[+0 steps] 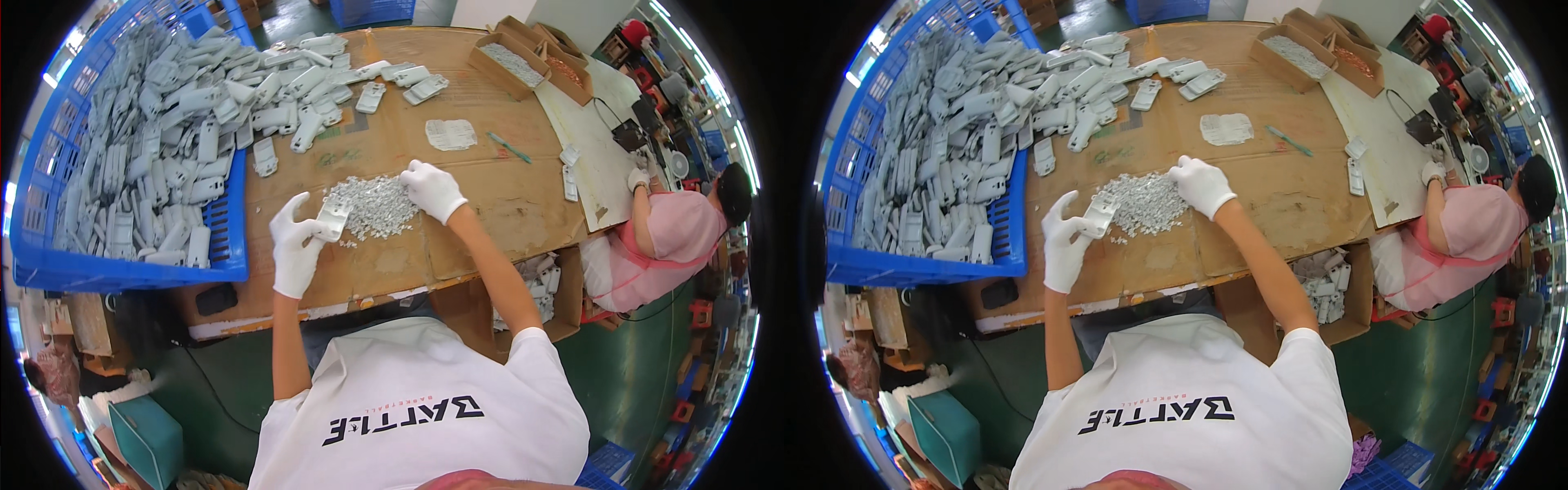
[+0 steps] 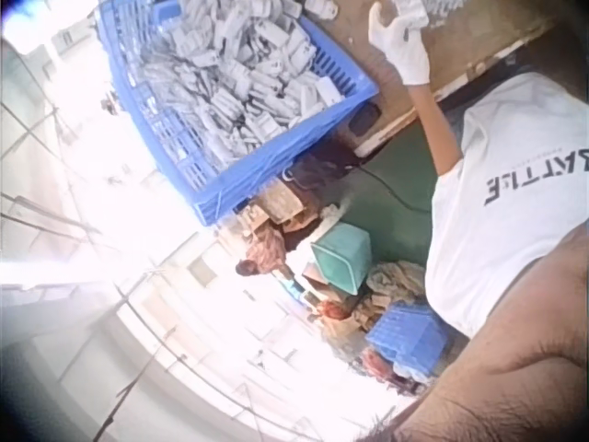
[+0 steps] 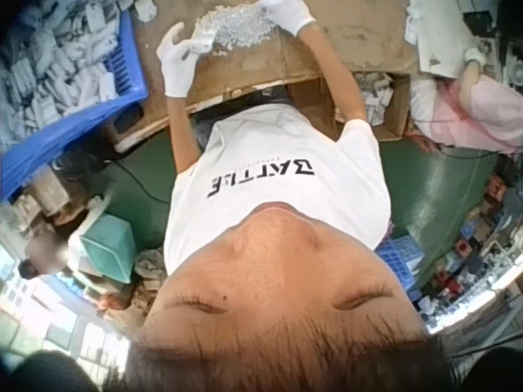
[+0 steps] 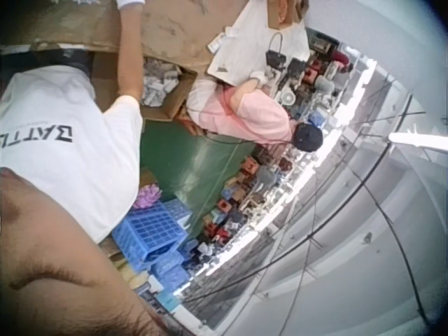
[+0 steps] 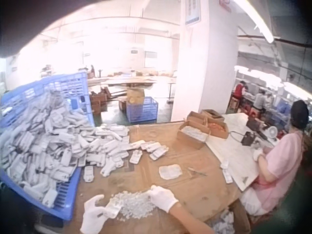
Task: The person picks up a plastic housing and a small component by hand, presses the component into the housing, and places the assembled unit into a cardboard box, repeating this process several times.
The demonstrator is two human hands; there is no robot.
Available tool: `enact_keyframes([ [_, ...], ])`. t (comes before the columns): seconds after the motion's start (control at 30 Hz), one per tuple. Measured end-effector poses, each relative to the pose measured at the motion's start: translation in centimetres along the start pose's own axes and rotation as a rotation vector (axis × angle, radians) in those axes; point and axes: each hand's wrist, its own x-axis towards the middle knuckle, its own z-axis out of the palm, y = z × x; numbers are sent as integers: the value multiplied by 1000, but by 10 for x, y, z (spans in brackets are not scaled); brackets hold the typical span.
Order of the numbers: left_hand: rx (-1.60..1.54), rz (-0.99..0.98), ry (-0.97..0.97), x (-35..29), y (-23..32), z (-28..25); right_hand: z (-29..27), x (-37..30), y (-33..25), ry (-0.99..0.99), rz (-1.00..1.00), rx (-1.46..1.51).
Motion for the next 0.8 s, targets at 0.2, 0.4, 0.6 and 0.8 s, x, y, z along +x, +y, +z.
enact_keyframes([
  [0.2, -1151, -378, -70, -14, 13, 15, -17, -9, 9, 248, 158, 48],
  [0.4, -876, -508, 89, -23, 26, 32, -60, -28, -144, 334, 150, 818],
  [0.6, -822, -492, 234, -18, 54, 50, -35, -20, -162, 705, 206, 599],
  [0.8, -825, -402, 54, -27, 55, 51, -32, -24, -170, 692, 239, 457],
])
